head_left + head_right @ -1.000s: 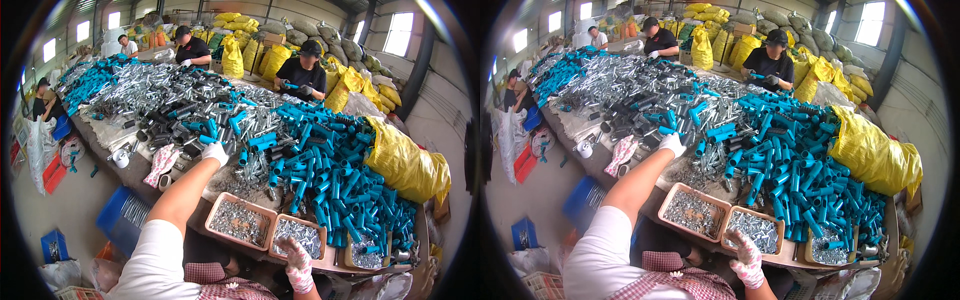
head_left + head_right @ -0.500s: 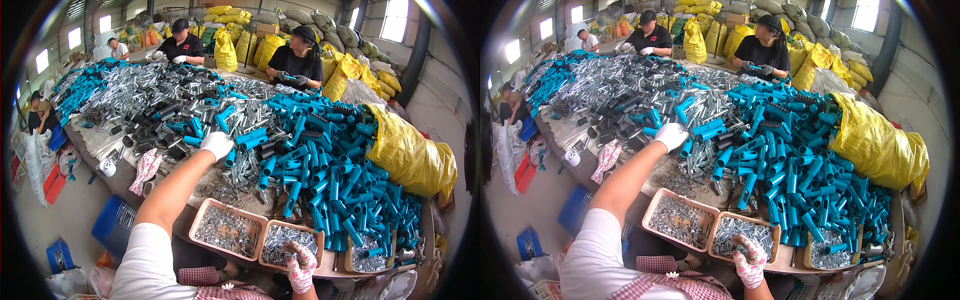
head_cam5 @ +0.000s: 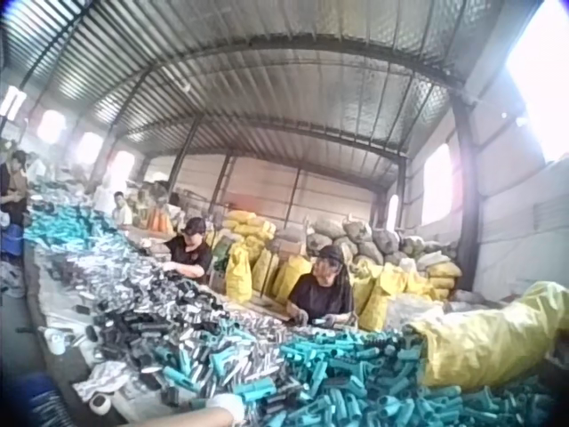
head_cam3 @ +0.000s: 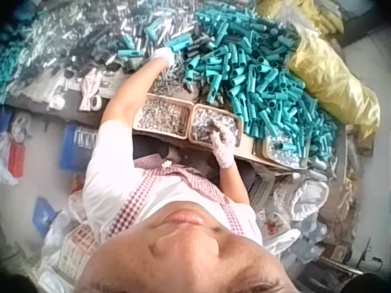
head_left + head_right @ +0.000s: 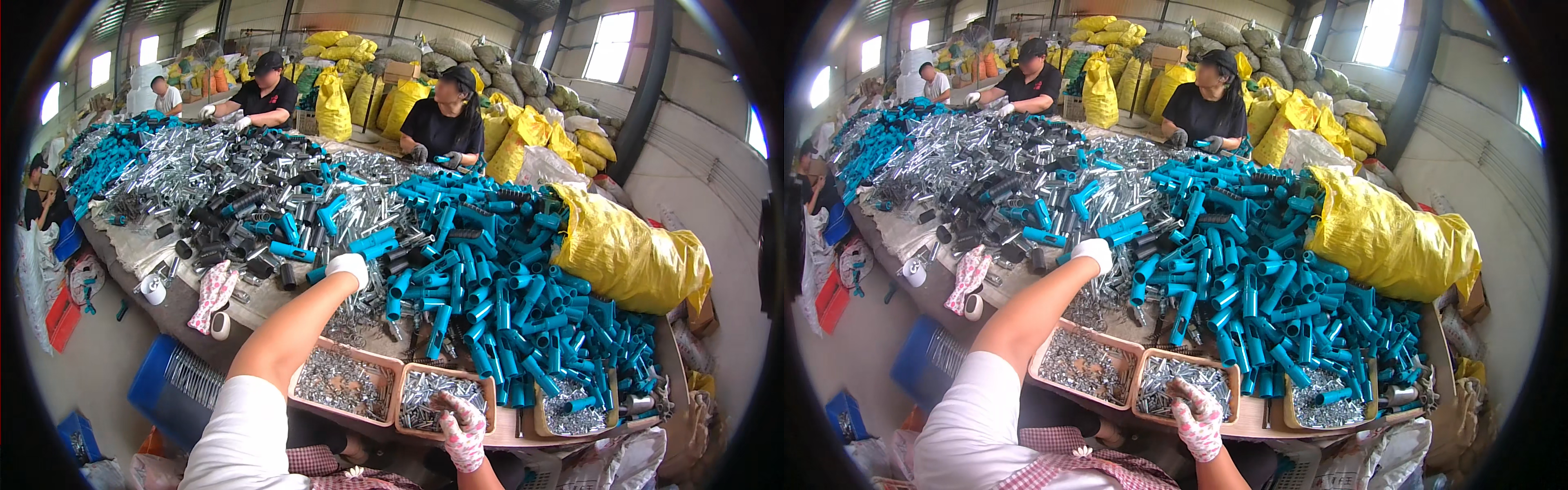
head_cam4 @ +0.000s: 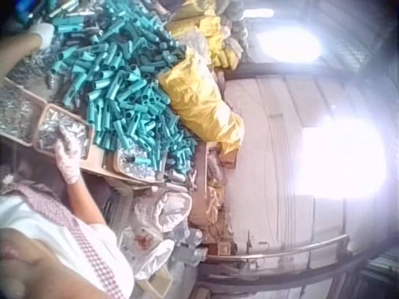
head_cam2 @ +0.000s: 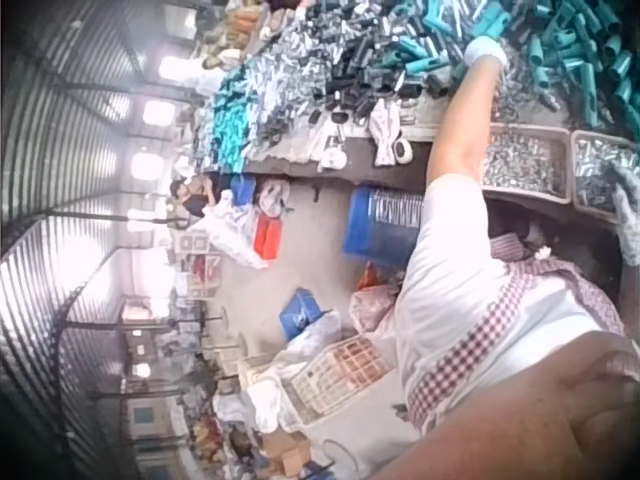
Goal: The person assembles tool handles by fitting metal rods, springs, and fasteners into plastic casings by hand, then places the completed handles into a plastic basket.
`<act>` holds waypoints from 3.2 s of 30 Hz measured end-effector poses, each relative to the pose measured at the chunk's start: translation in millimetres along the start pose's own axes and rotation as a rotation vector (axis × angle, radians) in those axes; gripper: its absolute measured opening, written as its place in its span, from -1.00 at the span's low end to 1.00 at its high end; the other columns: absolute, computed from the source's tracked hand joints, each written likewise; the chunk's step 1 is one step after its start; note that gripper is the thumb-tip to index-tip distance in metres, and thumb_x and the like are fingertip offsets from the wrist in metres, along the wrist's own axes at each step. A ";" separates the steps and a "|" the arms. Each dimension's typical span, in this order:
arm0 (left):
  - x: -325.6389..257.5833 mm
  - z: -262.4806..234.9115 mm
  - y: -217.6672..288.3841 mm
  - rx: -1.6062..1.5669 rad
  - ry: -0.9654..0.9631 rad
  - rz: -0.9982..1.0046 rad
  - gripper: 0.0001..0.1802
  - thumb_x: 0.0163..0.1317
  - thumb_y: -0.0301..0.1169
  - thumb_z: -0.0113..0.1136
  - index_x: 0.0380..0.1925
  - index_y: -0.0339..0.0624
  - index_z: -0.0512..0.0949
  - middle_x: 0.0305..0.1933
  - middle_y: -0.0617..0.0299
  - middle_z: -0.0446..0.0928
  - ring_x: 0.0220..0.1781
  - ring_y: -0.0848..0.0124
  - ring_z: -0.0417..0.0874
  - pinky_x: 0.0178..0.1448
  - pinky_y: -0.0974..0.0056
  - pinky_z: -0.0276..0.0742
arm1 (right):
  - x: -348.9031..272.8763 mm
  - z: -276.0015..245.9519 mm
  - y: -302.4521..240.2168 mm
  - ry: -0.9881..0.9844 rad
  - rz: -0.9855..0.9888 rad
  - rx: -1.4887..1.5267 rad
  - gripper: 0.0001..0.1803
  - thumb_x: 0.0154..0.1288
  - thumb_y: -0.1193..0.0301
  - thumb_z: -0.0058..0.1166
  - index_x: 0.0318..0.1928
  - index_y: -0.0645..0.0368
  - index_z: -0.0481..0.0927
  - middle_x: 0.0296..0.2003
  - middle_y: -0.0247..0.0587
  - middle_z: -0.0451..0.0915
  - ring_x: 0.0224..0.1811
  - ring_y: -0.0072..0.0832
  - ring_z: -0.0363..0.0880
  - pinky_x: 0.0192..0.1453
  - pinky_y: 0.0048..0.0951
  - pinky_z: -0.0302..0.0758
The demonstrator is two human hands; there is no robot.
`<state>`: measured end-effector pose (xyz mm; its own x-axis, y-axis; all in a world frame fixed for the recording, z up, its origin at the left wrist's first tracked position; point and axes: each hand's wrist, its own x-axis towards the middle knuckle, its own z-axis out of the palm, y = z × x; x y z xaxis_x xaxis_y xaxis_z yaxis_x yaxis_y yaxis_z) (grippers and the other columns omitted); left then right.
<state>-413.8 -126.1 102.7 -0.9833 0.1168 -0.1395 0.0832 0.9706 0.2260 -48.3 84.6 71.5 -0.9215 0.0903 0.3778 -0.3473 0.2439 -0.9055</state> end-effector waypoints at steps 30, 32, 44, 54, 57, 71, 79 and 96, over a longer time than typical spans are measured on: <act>-321.4 39.2 43.6 -2.480 -0.467 0.131 -0.59 0.48 -0.04 -0.13 -0.12 -0.17 0.47 -0.28 0.16 0.58 -0.30 0.27 0.65 -0.07 0.17 0.61 | -63.7 25.0 -69.0 -0.005 0.393 0.121 -0.72 0.44 0.42 -0.05 0.07 0.26 0.51 -0.37 -0.47 0.54 -0.41 -0.75 0.40 -0.31 -0.65 0.40; -337.4 51.9 53.7 -2.264 -0.355 0.439 -0.61 0.43 -0.03 -0.04 -0.09 -0.15 0.44 -0.20 0.15 0.59 -0.14 0.28 0.64 0.14 0.07 0.52 | -66.7 27.6 -70.3 -0.039 0.415 0.055 -0.73 0.41 0.45 -0.04 0.04 0.26 0.55 -0.40 -0.48 0.55 -0.45 -0.75 0.38 -0.33 -0.65 0.38; -369.2 18.8 66.6 -0.690 -0.087 0.809 -0.60 0.07 -0.05 0.41 -0.40 -0.20 0.67 -0.49 0.10 0.61 -0.43 0.19 0.68 -0.30 0.21 0.56 | -77.9 12.1 -35.9 -0.136 0.023 0.205 0.00 0.13 0.13 0.40 0.43 0.29 0.14 0.19 -0.08 0.47 0.09 -0.40 0.55 0.06 -0.35 0.51; -348.7 41.4 40.1 -0.655 -0.240 0.643 -0.16 0.19 0.37 0.01 -0.75 -0.27 0.55 -0.74 -0.03 0.43 -0.66 0.09 0.52 -0.48 0.16 0.44 | -71.4 -23.9 -84.6 -0.589 0.125 -0.478 -0.37 0.21 0.29 0.19 0.26 0.28 0.39 -0.36 -0.03 0.65 -0.36 -0.13 0.67 -0.26 -0.31 0.58; -334.4 39.5 21.0 -0.659 -0.320 0.735 -0.15 0.27 0.34 -0.07 -0.75 -0.29 0.54 -0.75 -0.08 0.41 -0.67 0.14 0.52 -0.47 0.15 0.44 | -82.1 -22.8 -65.1 -0.426 0.134 -0.118 -0.47 0.23 0.35 0.20 0.15 0.38 0.47 -0.29 -0.12 0.68 -0.34 -0.44 0.67 -0.22 -0.45 0.57; -129.0 39.5 -130.4 -0.616 0.143 -0.038 -0.39 0.14 0.04 0.25 -0.20 -0.40 0.63 -0.16 -0.17 0.64 -0.19 0.07 0.67 -0.01 0.07 0.55 | -66.1 -14.9 -91.2 -0.340 0.421 -0.016 -0.50 0.20 0.37 0.17 0.11 0.39 0.55 -0.22 -0.18 0.69 -0.16 -0.58 0.61 -0.01 -0.53 0.52; -145.0 5.9 -50.5 -1.310 0.197 0.128 -0.79 0.31 -0.26 0.24 -0.20 -0.12 0.54 -0.40 0.35 0.51 -0.39 0.56 0.54 -0.31 0.40 0.52 | -73.7 -14.1 -89.2 -0.110 0.545 0.284 -0.54 0.27 0.48 0.15 0.16 0.43 0.48 -0.16 -0.24 0.66 -0.18 -0.65 0.57 -0.02 -0.59 0.51; -333.6 26.7 24.0 -1.344 -0.629 0.465 -0.67 0.19 -0.62 0.28 -0.03 -0.47 0.54 -0.15 0.01 0.65 -0.11 0.35 0.69 -0.02 0.29 0.64 | -41.3 -31.0 -89.1 -0.165 -0.006 -0.467 -0.34 -0.09 0.37 0.41 0.10 0.23 0.53 -0.31 -0.10 0.66 -0.26 -0.20 0.67 -0.15 -0.31 0.59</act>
<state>-79.4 -136.1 128.9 -0.6606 0.7435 -0.1042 -0.1889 -0.0302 0.9815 26.1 89.1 142.6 -0.9481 -0.0575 0.3128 -0.2725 0.6540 -0.7057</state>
